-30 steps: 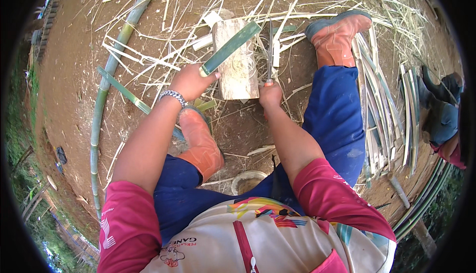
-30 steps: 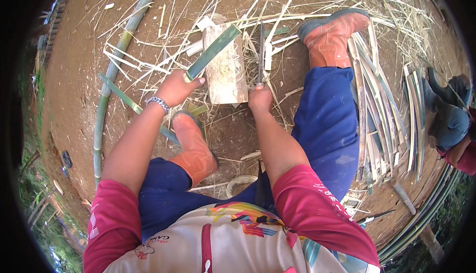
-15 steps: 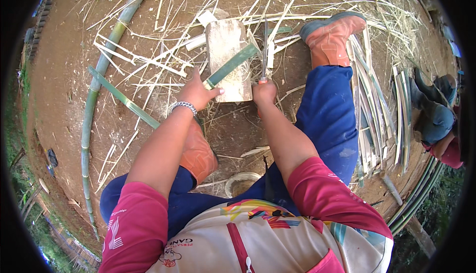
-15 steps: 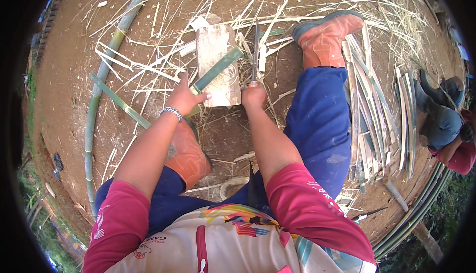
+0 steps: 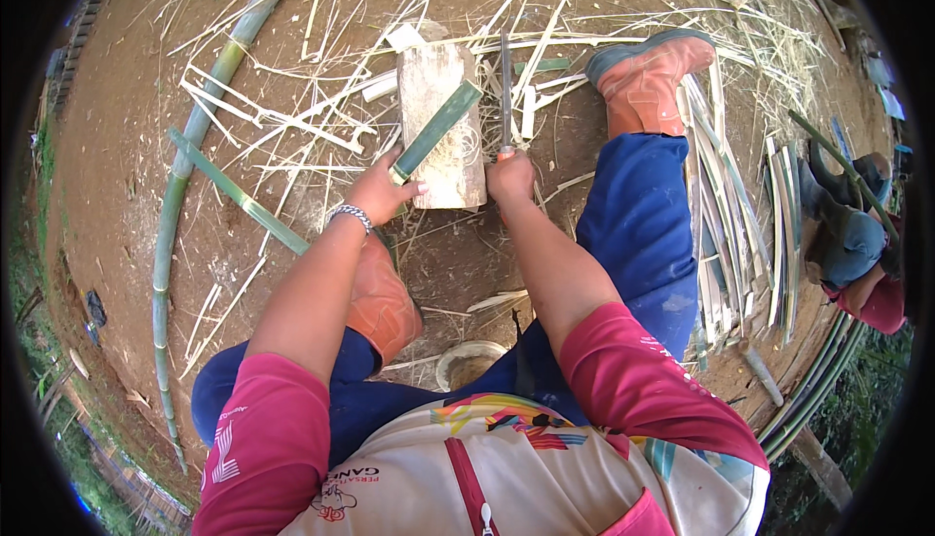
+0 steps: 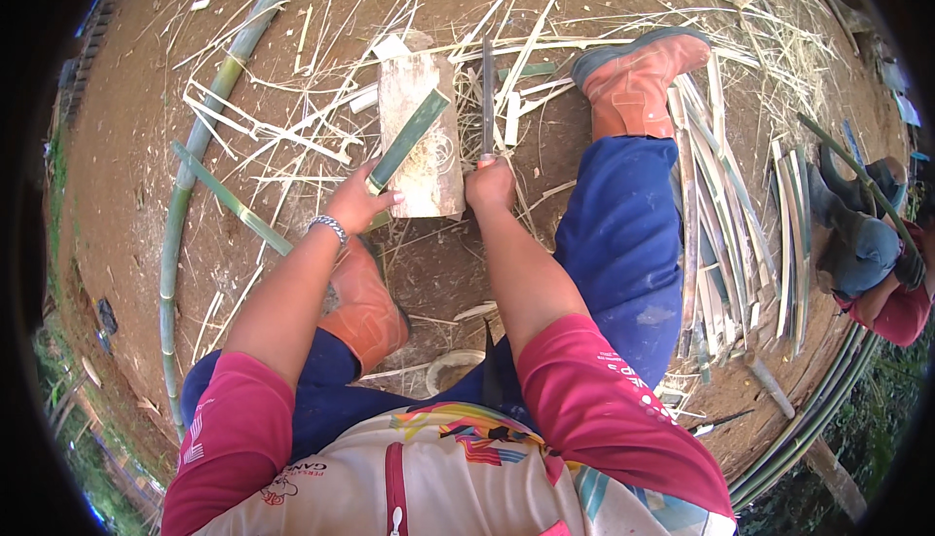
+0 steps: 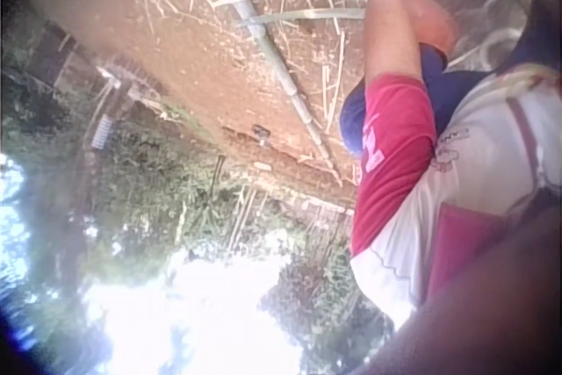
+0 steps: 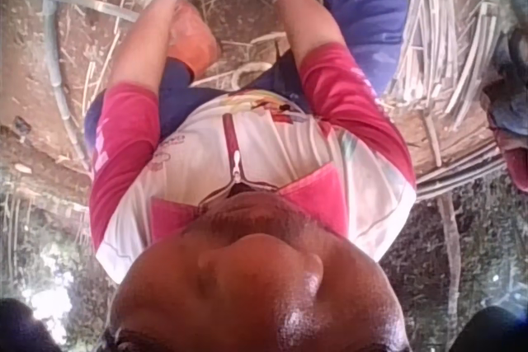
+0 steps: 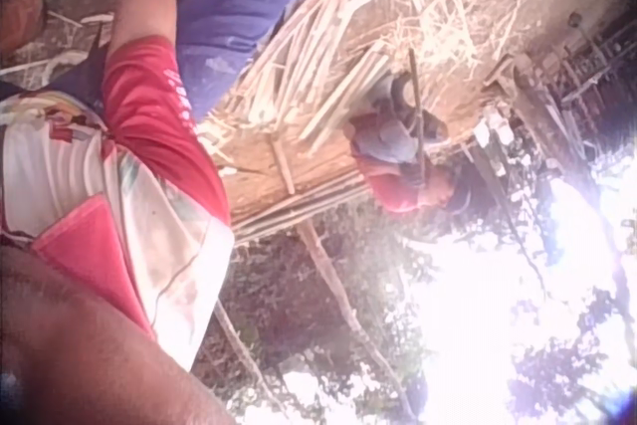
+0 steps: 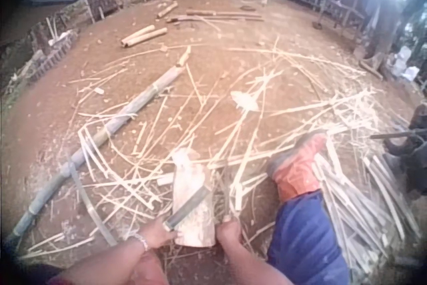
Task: The person sits on the ground and uses a large knife to split bamboo stalks into thin strips. They hold the bamboo against a wooden block and repeatedly strike it with the knife to separate the material, then peel off the resulting strips.
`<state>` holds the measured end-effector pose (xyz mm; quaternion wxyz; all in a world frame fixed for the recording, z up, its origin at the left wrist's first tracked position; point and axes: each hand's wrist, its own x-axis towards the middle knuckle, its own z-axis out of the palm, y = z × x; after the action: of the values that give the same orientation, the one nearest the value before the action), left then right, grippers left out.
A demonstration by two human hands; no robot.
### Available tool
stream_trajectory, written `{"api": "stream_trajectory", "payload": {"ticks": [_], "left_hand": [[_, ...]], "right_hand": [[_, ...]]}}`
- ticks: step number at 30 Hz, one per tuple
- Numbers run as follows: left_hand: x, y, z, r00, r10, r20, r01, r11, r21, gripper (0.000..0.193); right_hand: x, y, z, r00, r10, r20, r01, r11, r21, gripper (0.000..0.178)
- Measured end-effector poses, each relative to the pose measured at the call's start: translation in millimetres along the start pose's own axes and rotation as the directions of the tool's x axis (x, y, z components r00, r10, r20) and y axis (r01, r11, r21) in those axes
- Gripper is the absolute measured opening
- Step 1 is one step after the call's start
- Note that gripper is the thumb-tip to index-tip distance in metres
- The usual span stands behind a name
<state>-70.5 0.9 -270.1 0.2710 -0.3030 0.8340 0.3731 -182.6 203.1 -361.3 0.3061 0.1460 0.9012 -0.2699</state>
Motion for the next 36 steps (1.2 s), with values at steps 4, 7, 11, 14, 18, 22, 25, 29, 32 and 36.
{"api": "stream_trajectory", "payload": {"ticks": [4,7,11,14,18,22,25,29,32,36], "left_hand": [[2,-8,2,1.0,0.023,0.0,-0.023,0.998,-0.053,0.098],[0,-10,0,1.0,0.017,0.011,-0.016,0.997,-0.074,0.097],[1,-10,0,0.999,-0.024,0.044,0.028,0.996,-0.083,0.096],[1,-13,0,0.999,-0.003,0.035,0.006,0.996,-0.088,0.098],[2,-17,3,1.0,0.027,0.005,-0.027,0.995,-0.099,0.099],[5,-19,7,0.999,0.052,-0.012,-0.053,0.996,-0.076,0.098],[5,-25,8,0.999,0.049,-0.021,-0.05,0.997,-0.061,0.097],[3,-25,9,0.999,0.039,-0.014,-0.041,0.995,-0.092,0.096],[1,-17,6,1.0,0.018,0.003,-0.017,0.996,-0.086,0.096],[-2,-14,3,1.0,0.014,0.006,-0.013,0.996,-0.087,0.096]], "right_hand": [[-1,1,3,1.0,0.012,0.016,-0.013,0.999,0.033,0.033],[0,1,7,0.999,0.034,0.032,-0.035,0.999,0.04,0.033],[4,4,9,0.998,0.037,0.055,-0.039,0.999,0.038,0.033],[3,2,8,0.997,0.037,0.063,-0.039,0.999,0.025,0.034],[5,3,10,0.998,0.024,0.049,-0.026,0.999,0.038,0.035],[16,10,15,1.0,0.005,0.025,-0.006,1.0,0.021,0.036],[8,4,12,0.998,0.021,0.059,-0.022,1.0,0.006,0.035],[3,0,8,0.997,0.038,0.07,-0.037,0.999,-0.014,0.032],[4,8,5,1.0,0.006,0.024,-0.005,1.0,-0.029,0.03],[11,14,-15,0.999,-0.037,-0.034,0.031,0.988,-0.151,0.033]]}}
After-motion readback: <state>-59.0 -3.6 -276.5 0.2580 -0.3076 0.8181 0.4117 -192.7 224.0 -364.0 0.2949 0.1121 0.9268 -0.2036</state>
